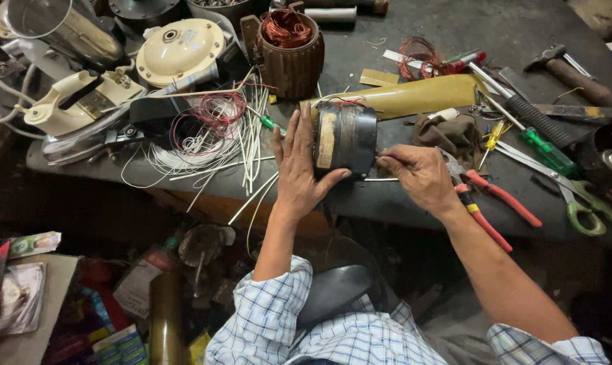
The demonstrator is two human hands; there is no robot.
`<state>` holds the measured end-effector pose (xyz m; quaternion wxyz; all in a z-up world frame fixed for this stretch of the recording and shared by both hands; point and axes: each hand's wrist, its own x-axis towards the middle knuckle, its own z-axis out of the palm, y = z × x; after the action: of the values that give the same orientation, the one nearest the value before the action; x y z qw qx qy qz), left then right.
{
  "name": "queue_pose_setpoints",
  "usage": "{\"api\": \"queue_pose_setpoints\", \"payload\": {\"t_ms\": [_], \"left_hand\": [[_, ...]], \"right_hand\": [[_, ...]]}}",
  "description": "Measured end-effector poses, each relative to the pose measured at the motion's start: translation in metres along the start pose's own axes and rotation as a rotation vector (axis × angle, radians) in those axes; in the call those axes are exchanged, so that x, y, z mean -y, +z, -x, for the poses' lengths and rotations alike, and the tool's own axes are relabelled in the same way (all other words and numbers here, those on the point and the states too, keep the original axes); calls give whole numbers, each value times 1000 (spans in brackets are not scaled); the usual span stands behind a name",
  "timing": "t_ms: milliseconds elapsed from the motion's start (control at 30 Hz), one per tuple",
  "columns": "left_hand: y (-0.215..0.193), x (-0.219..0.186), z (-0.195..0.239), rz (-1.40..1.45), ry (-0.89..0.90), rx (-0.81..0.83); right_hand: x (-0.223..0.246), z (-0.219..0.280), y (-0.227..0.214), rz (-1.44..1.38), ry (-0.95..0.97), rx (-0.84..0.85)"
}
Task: The person works on a small electric motor at a cluttered workbench. They rotate the motor housing, use pliers to adjust wires and components, and manipulate the shaft. The person also briefly handles a red spool of wire and a roll of tape.
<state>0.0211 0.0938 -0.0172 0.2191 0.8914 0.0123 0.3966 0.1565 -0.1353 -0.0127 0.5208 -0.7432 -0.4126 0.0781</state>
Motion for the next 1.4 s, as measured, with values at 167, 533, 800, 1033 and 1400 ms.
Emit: {"api": "queue_pose_setpoints", "payload": {"t_ms": [167,533,800,1033,1400], "left_hand": [[-5,-3,-1,-18,7,29],[20,-57,14,6,-19,-216],[42,-65,1,-186,-106,-323],[30,-42,-8,-57,-92,-222],[32,-28,-9,-32,-20,-253]], "right_hand": [[-15,-7,2,-691,271,166],[20,28,-45,249,43,-201],[3,19,-83,978,225,-238],[-17,-1,-35,983,-72,-269],[-42,-44,-116,542,12,-257]]}}
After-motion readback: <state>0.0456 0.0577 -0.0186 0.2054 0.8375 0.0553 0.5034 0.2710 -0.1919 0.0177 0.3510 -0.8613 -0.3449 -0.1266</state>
